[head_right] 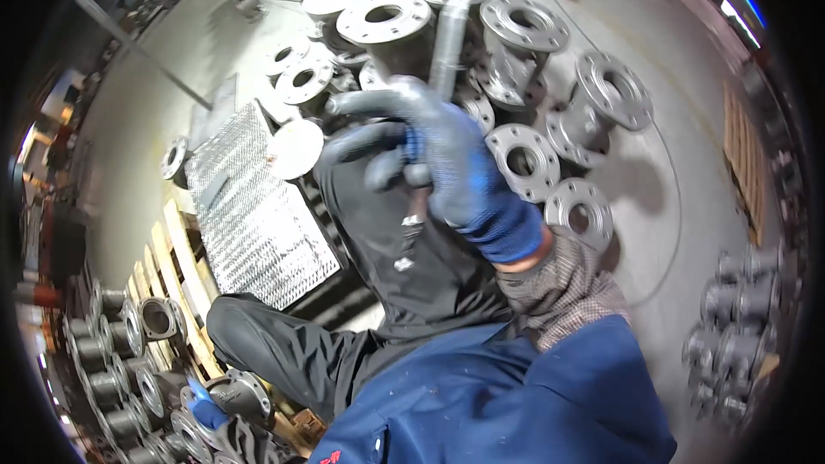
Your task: The person cleans metal valve bodies by hand using a scraper and a file. They pick up individual metal components, scrape residue from the internal and external surfaces with a tool, and rub the edges with a file before setting them aside.
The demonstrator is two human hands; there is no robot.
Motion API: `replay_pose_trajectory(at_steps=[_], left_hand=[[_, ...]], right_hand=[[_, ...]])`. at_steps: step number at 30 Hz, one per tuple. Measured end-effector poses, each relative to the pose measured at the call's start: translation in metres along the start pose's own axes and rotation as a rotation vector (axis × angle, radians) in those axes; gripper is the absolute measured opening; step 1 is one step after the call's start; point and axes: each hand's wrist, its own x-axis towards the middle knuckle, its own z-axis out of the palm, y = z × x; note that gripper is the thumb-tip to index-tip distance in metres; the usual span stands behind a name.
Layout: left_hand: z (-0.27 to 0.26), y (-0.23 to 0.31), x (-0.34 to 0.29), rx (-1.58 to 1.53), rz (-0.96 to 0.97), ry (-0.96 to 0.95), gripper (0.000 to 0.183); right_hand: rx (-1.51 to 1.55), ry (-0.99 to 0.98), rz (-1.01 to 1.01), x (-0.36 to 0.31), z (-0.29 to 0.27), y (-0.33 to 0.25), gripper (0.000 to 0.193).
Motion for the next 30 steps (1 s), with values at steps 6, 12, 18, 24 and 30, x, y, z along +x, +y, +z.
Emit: replay_pose_trajectory(at_steps=[6, 12, 18, 24, 30], left_hand=[[0.058, 0.201, 0.015, -0.624, 0.38, -0.147, 0.028], [0.107, 0.422, -0.032, -0.619, 0.713, -0.447, 0.029], [0.175, 0.543, -0.04, -0.382, 0.738, -0.768, 0.045], [0.31, 0.622, -0.046, -0.599, 0.647, -1.048, 0.061], [0.424, 0.643, -0.043, -0.546, 0.6, -0.931, 0.051]], right_hand=[[-0.258, 0.323, -0.213, 0.056, -0.046, -0.049, 0.051], [-0.103, 0.506, -0.411, 0.178, -0.12, -0.057, 0.051], [-0.797, 1.064, -0.566, 0.225, -0.214, -0.003, 0.042], [-1.17, 1.181, -0.183, 0.234, -0.275, 0.013, 0.043], [-0.401, 0.923, -0.136, 0.258, -0.248, 0.01, 0.028]])
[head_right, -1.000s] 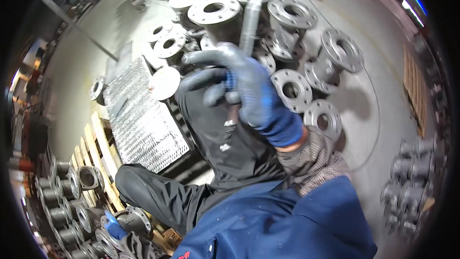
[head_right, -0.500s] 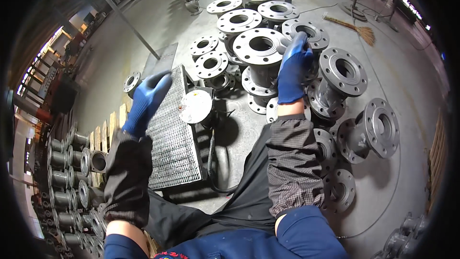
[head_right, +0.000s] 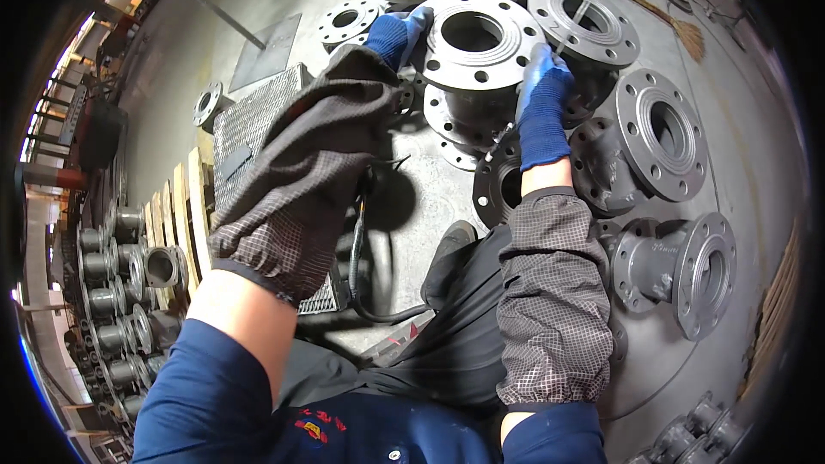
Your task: The person cleans metal valve bodies by hand using a scraper and a file. They pick up individual metal components, scrape residue from the internal and external surfaces with a tool, and rub the edges with a file before setting them aside.
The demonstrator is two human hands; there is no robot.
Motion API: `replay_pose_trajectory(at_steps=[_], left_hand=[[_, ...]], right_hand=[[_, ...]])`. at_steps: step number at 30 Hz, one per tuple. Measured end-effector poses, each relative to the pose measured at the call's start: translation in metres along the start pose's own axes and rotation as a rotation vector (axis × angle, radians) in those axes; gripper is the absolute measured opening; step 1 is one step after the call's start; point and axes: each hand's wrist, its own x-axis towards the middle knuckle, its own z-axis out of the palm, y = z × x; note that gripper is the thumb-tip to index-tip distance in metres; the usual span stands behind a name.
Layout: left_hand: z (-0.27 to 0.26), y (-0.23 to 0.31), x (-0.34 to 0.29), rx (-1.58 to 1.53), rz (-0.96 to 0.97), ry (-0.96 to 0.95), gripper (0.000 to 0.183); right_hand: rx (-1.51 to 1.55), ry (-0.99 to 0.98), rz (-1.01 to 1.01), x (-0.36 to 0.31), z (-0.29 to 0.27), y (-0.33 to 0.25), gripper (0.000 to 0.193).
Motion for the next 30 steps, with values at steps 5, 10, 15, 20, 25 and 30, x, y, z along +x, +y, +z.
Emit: replay_pose_trajectory(at_steps=[5, 10, 15, 20, 25, 30], left_hand=[[0.008, -0.028, -0.036, -0.153, 0.017, 0.167, 0.046], [-0.019, -0.024, -0.15, -0.642, -0.25, 0.226, 0.036], [-0.057, -0.019, -0.267, -0.665, -0.202, 0.411, 0.036], [-0.095, -0.011, -0.354, -0.772, -0.294, 0.599, 0.032], [-0.151, -0.019, -0.445, -0.536, -0.291, 0.831, 0.034], [-0.187, -0.087, -0.468, -0.254, -0.341, 0.896, 0.03]], right_hand=[[0.193, -0.116, 0.039, 0.018, -0.004, 0.022, 0.033], [0.358, -0.62, -0.144, -0.074, -0.009, -0.017, 0.031], [-0.069, -0.664, -0.209, -0.126, 0.012, -0.016, 0.028], [-0.35, -0.76, -0.107, -0.177, 0.034, -0.006, 0.032], [-0.466, -1.298, -0.652, -0.261, 0.079, 0.006, 0.032], [-0.329, -1.429, -0.711, -0.284, 0.121, 0.066, 0.033]])
